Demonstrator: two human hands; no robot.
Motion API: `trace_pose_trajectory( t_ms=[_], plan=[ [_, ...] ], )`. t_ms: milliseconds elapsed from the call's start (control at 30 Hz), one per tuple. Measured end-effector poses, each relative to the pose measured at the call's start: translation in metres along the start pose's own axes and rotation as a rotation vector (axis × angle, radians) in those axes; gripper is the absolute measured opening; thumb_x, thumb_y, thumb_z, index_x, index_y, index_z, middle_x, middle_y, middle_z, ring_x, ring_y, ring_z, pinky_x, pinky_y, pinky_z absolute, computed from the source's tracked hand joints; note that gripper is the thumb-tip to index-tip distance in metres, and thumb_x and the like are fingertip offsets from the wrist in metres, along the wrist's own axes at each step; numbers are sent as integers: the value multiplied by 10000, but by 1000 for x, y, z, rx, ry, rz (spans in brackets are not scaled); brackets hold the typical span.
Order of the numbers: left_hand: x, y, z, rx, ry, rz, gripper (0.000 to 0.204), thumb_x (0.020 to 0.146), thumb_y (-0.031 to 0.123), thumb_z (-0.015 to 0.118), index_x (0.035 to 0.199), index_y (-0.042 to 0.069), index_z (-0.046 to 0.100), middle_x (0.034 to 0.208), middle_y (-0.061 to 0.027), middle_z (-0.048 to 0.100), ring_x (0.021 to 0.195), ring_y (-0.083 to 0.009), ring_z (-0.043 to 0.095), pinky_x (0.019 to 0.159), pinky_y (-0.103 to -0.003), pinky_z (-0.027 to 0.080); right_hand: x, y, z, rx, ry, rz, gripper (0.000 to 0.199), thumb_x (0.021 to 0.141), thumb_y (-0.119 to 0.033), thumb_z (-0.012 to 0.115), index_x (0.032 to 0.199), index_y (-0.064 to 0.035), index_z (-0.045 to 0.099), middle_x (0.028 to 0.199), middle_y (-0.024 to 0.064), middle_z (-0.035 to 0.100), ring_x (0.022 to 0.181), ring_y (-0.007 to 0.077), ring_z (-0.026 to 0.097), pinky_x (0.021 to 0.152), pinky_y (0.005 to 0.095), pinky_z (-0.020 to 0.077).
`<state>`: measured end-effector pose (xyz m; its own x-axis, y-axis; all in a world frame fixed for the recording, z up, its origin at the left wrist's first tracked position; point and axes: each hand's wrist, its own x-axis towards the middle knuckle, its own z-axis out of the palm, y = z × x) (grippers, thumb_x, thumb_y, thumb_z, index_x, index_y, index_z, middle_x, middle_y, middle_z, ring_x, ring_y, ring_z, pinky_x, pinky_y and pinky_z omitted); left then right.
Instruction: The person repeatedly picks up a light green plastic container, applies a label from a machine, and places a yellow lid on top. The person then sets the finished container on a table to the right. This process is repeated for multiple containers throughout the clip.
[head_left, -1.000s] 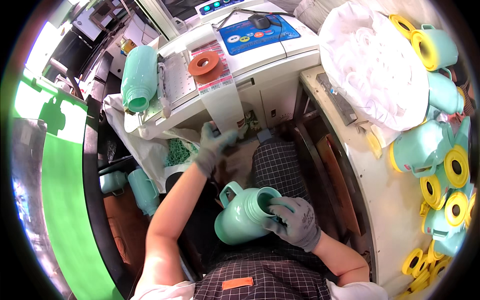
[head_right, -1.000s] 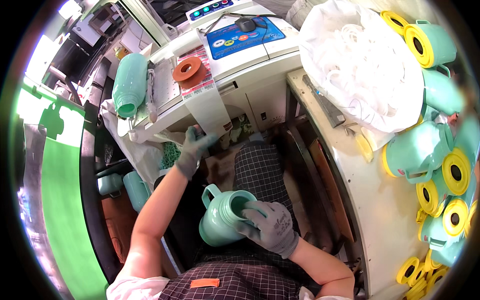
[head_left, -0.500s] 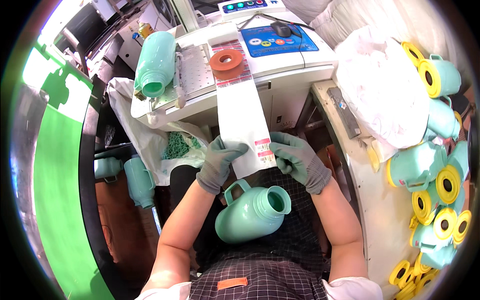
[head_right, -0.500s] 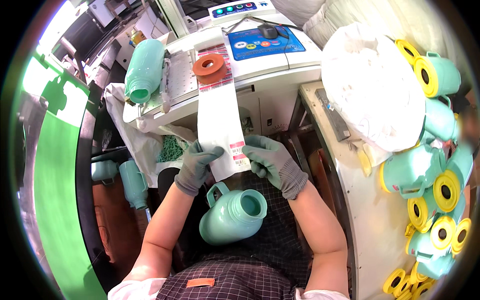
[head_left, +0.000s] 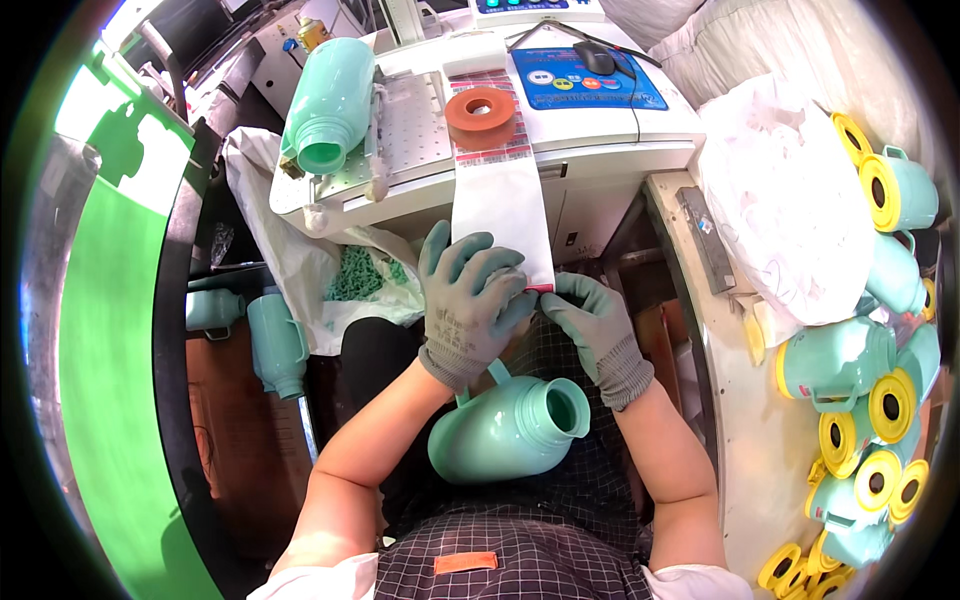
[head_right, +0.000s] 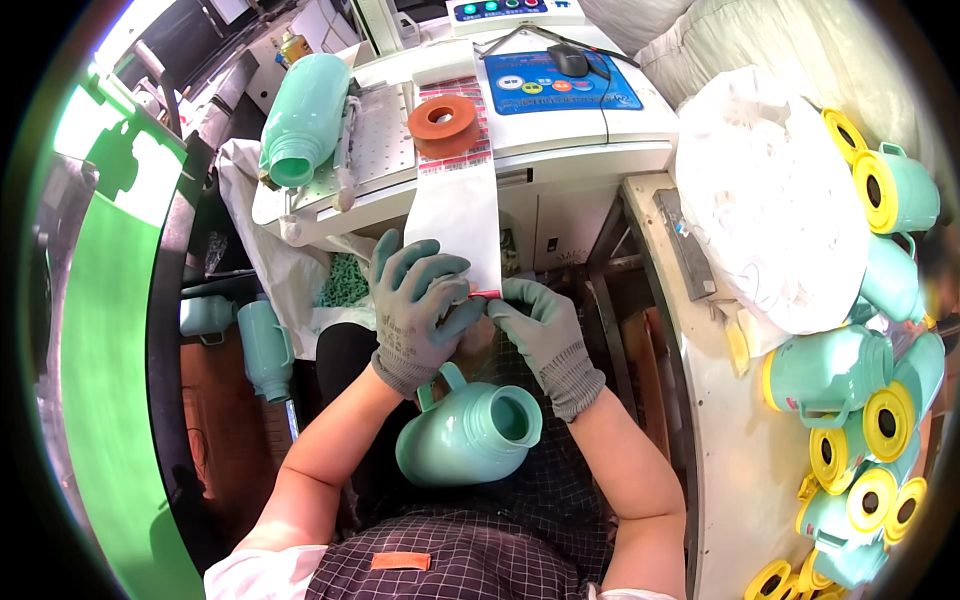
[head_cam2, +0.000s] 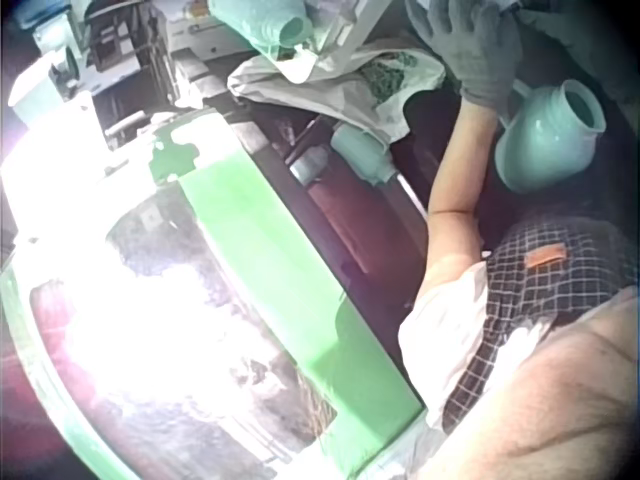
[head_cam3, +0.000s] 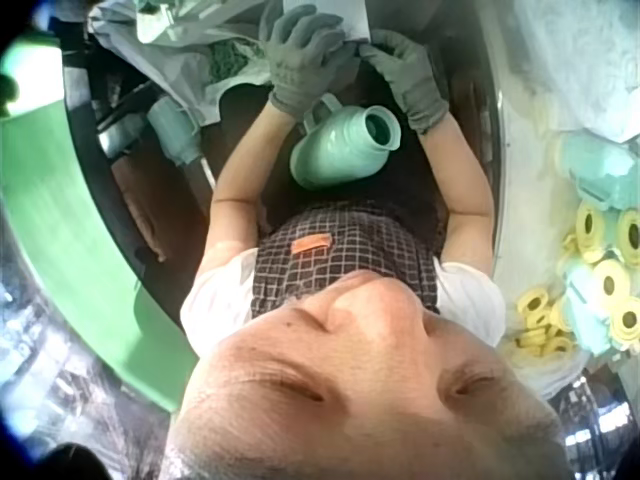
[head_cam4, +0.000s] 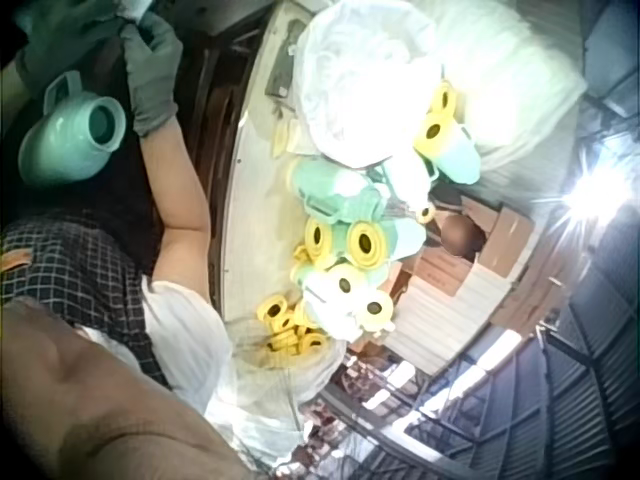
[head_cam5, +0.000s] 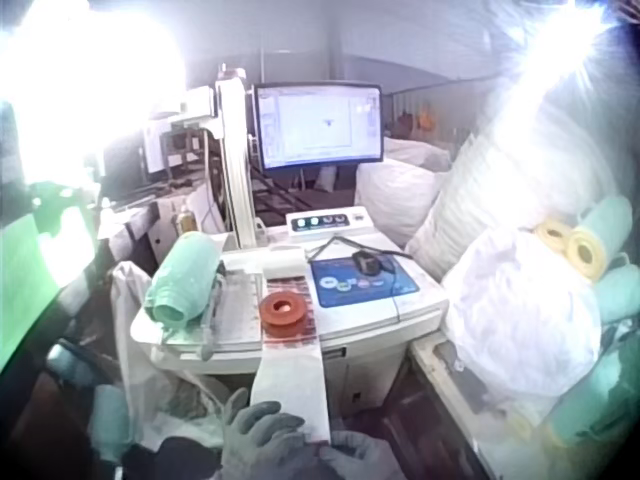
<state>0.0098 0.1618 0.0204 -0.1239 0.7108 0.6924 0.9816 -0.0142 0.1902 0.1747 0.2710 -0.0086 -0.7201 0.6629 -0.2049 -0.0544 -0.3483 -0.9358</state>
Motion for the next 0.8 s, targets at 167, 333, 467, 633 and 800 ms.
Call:
trace_pose_trajectory(
  t_ms=[167, 333, 467, 633, 800],
  plan=[
    [-13, 7, -12, -34, -24, -10, 198, 737, 185, 852, 902, 160, 744, 1218, -20, 702, 1255, -343, 594, 1181, -640, 389, -6, -4, 4, 37, -64, 59, 256, 980, -3, 685, 1229, 49, 712, 1044, 72, 759, 910, 83, 692, 826, 238, 566],
    [-43, 9, -74, -225, 18, -337, 145, 859, 34, 826, 958, 46, 720, 918, -102, 762, 828, -278, 738, 797, -394, 591, -13, -10, 4, 44, -82, 134, 241, 987, -30, 651, 1213, 48, 686, 1078, 105, 762, 943, 132, 728, 853, 270, 584],
    [-105, -48, -112, -274, -109, -1198, 194, 907, 172, 855, 956, 33, 729, 732, -16, 687, 655, -130, 626, 637, -299, 507, -14, -7, 4, 149, -75, 148, 253, 987, -19, 653, 1228, 56, 670, 1086, 129, 775, 945, 161, 759, 855, 295, 614],
    [-139, -72, -113, 434, -195, -834, 366, 791, 300, 908, 1032, 89, 731, 1052, -124, 699, 1023, -329, 652, 912, -492, 519, -18, -11, 9, 149, -63, 134, 260, 993, -21, 645, 1241, 56, 665, 1088, 130, 774, 964, 162, 756, 877, 303, 611],
    [-38, -9, -86, 179, 39, -274, 385, 762, 247, 881, 1092, 114, 734, 1268, -83, 653, 1238, -364, 569, 1096, -538, 460, -18, -6, 2, 135, -78, 107, 281, 996, -40, 628, 1260, 48, 661, 1144, 136, 763, 1025, 201, 750, 954, 356, 606]
  ],
)
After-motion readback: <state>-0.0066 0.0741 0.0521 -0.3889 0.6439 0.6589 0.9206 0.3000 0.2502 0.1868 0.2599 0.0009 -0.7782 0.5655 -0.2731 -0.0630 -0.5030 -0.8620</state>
